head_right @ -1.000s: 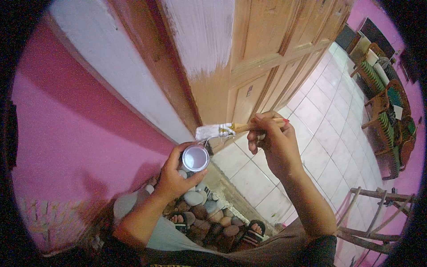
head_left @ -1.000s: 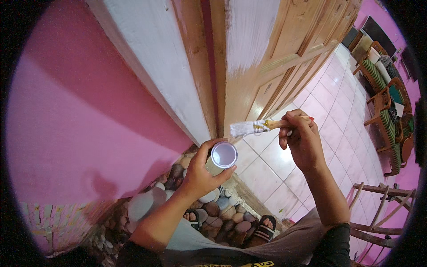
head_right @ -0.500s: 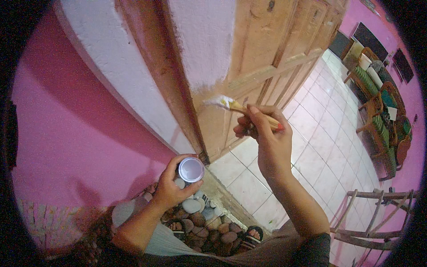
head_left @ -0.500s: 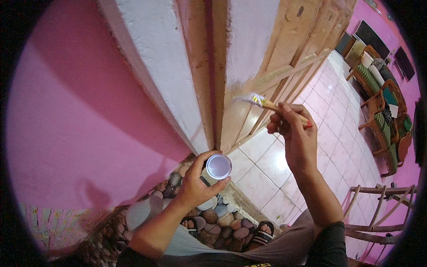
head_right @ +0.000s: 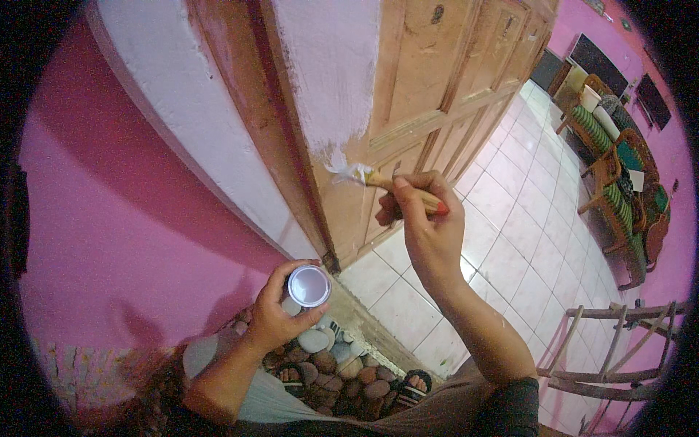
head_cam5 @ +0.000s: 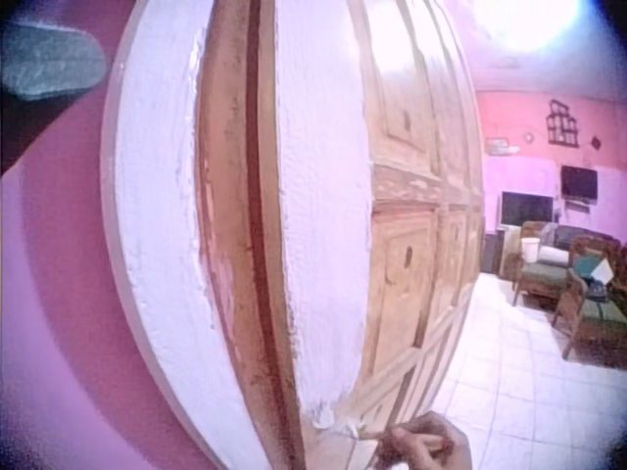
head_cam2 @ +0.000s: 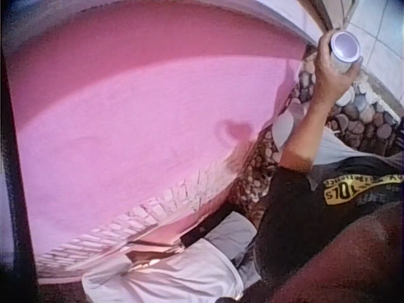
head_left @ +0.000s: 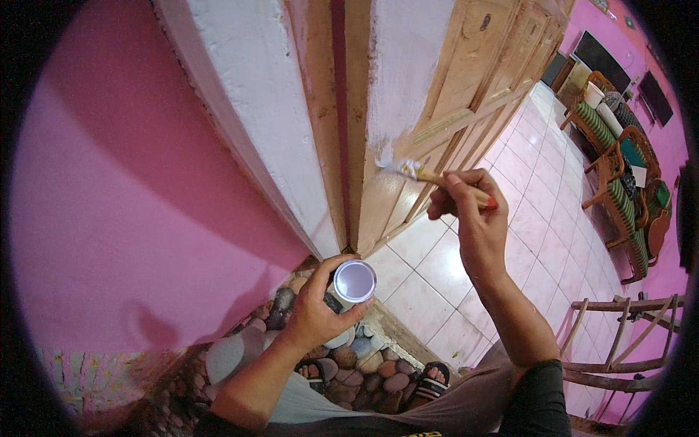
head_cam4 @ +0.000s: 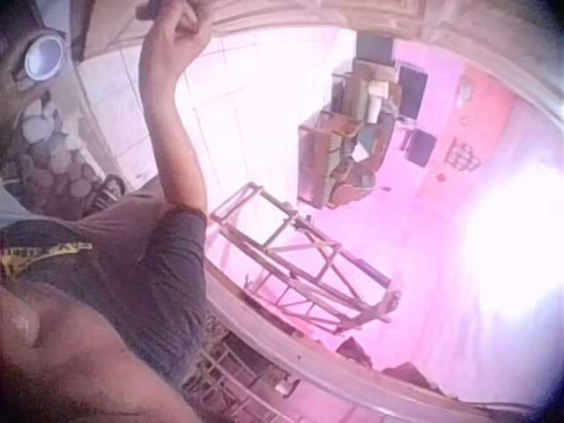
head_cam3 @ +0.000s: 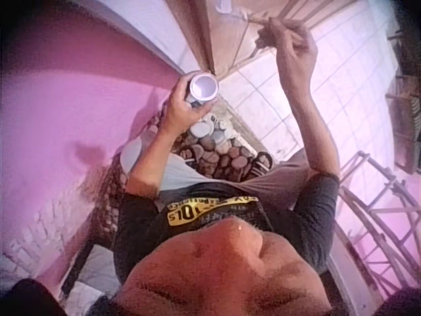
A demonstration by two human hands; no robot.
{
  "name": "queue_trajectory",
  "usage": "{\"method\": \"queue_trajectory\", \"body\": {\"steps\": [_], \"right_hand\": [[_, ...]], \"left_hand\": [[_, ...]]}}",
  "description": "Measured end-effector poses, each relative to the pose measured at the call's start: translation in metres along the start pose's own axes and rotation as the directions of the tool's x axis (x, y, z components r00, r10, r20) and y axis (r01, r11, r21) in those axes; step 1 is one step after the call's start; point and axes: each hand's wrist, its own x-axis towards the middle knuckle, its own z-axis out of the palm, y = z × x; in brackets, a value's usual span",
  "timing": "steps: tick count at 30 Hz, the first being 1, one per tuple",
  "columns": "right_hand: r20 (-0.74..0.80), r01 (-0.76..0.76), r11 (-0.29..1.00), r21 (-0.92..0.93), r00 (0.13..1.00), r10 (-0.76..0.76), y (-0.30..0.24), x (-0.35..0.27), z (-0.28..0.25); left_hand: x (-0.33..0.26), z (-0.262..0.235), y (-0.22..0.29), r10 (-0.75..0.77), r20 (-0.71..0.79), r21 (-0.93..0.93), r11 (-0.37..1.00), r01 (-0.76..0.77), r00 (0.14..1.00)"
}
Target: The person paints a door frame using a brush and white paint from a small can. They dip the brush into the paint can and then apply the paint to the top and side edges of the door frame and the top of a wooden door.
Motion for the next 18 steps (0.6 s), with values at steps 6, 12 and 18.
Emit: {"method": "queue_trajectory", "body": {"steps": [6, 12, 18], "right_hand": [[-0.138, 0.328, 0.930, 0.163, 0.941, -0.308, -0.028, -0.008, 0.012], [0.014, -0.020, 0.993, -0.118, 1.000, 0.021, -0.008, -0.003, 0.002], [-0.084, 0.308, 0.941, 0.142, 0.951, -0.299, -0.025, -0.004, 0.025]], "left_hand": [[-0.007, -0.005, -0.004, -0.014, -0.011, -0.006, 1.000, 0.014, 1.000], [-0.005, -0.009, -0.004, -0.009, 0.021, 0.006, 1.000, 0.009, 1.000], [-0.007, -0.014, -0.005, -0.028, 0.030, 0.009, 1.000, 0.027, 0.999]]}}
